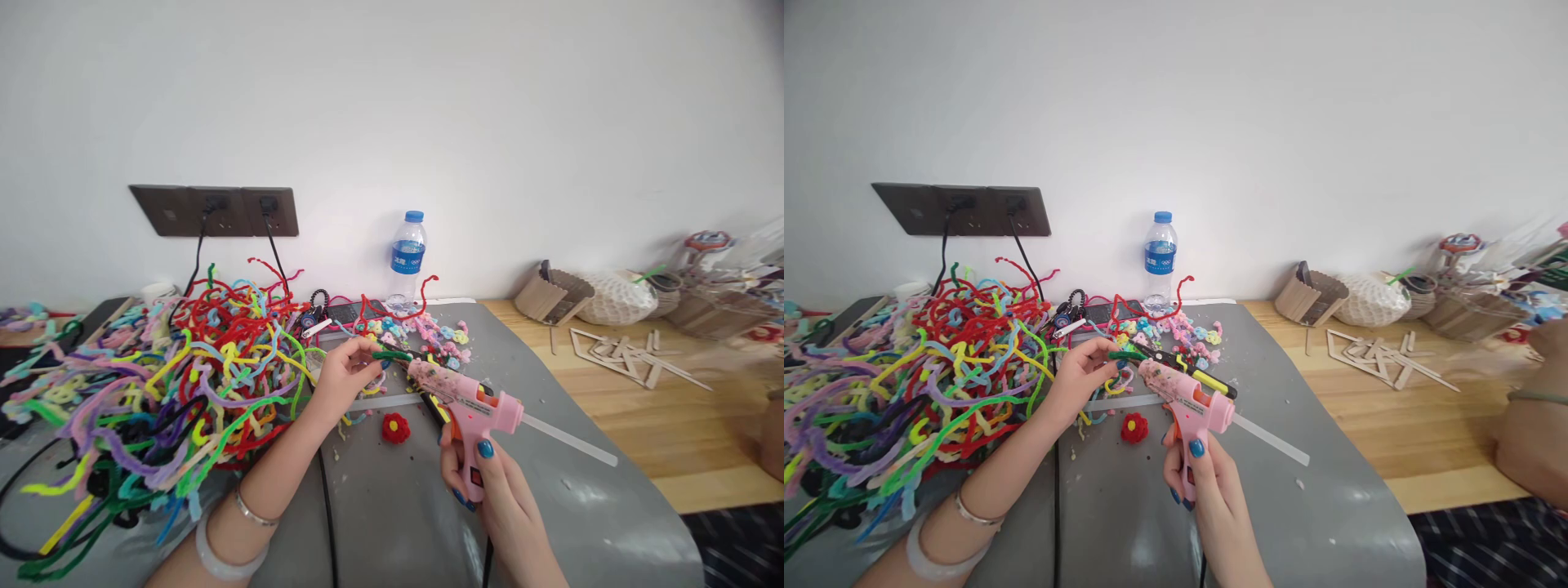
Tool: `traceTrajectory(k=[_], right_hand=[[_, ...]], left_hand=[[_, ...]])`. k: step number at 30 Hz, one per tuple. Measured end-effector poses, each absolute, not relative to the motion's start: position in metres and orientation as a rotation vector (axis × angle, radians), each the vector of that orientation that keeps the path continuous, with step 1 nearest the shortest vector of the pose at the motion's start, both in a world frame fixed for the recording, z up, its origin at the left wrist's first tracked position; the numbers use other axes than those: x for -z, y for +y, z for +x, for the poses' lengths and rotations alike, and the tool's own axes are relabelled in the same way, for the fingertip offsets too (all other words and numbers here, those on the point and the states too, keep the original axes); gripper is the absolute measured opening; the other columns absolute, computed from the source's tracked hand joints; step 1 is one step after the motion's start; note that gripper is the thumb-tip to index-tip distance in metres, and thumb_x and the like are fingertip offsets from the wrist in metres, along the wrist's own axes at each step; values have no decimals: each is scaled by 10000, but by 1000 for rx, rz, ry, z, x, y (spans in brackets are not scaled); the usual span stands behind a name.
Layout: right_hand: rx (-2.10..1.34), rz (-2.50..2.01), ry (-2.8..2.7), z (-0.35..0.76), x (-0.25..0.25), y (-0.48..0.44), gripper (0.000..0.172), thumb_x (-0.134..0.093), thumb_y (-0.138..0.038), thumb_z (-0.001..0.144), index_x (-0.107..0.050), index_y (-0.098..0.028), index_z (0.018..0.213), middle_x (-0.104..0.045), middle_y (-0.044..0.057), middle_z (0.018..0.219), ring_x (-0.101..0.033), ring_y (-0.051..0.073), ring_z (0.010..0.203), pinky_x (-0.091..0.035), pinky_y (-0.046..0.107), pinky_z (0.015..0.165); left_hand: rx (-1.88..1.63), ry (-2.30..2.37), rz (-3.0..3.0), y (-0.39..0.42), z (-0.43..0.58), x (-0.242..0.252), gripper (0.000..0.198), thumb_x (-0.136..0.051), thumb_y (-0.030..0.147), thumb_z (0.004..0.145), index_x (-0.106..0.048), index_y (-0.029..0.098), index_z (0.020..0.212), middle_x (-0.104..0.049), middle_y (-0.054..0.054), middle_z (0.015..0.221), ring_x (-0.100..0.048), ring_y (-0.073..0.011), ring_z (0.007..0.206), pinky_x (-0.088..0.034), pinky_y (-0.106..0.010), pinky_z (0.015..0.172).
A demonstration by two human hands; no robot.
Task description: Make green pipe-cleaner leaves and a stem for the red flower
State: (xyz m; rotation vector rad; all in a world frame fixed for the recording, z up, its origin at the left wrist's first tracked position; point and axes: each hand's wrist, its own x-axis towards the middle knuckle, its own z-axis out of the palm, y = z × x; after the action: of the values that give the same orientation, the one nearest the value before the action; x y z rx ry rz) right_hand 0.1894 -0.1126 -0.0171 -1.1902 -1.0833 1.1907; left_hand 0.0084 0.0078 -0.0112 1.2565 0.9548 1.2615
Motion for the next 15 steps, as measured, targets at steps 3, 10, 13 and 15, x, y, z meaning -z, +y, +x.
traceTrajectory(k=[3,10,13,15], right_hand=[[-1186,-1199,-1088,190,17,-113,548,-440,-709,926,-606,-194,835,-437,-36,501,-298,131,485,-211,287,522],[-1154,-1247,-1118,191,19,-113,556,-401,-707,939,-599,-196,844,-450,-30,507,-316,141,483,-217,289,520],[-1154,-1240,-1103,192,19,-113,558,-419,-705,936,-613,-188,850,-443,-33,506,-314,139,489,-218,291,527],[-1156,-1231,-1092,192,19,-113,553,-432,-700,936,-618,-187,847,-440,-33,507,-311,137,491,-218,291,528]], left_hand=[[-1261,958,1262,8,8,12,166,-763,228,654,-679,189,792,-634,1,723,-600,-155,686,-495,-246,622],[-1273,951,1267,8,8,13,165,-767,232,656,-668,193,781,-621,10,709,-590,-149,667,-484,-248,628],[-1276,951,1268,8,8,12,163,-759,220,654,-662,194,782,-606,17,693,-576,-143,654,-472,-240,617],[-1276,951,1270,8,8,12,158,-755,218,655,-659,195,778,-601,19,691,-572,-142,652,-469,-238,611]])
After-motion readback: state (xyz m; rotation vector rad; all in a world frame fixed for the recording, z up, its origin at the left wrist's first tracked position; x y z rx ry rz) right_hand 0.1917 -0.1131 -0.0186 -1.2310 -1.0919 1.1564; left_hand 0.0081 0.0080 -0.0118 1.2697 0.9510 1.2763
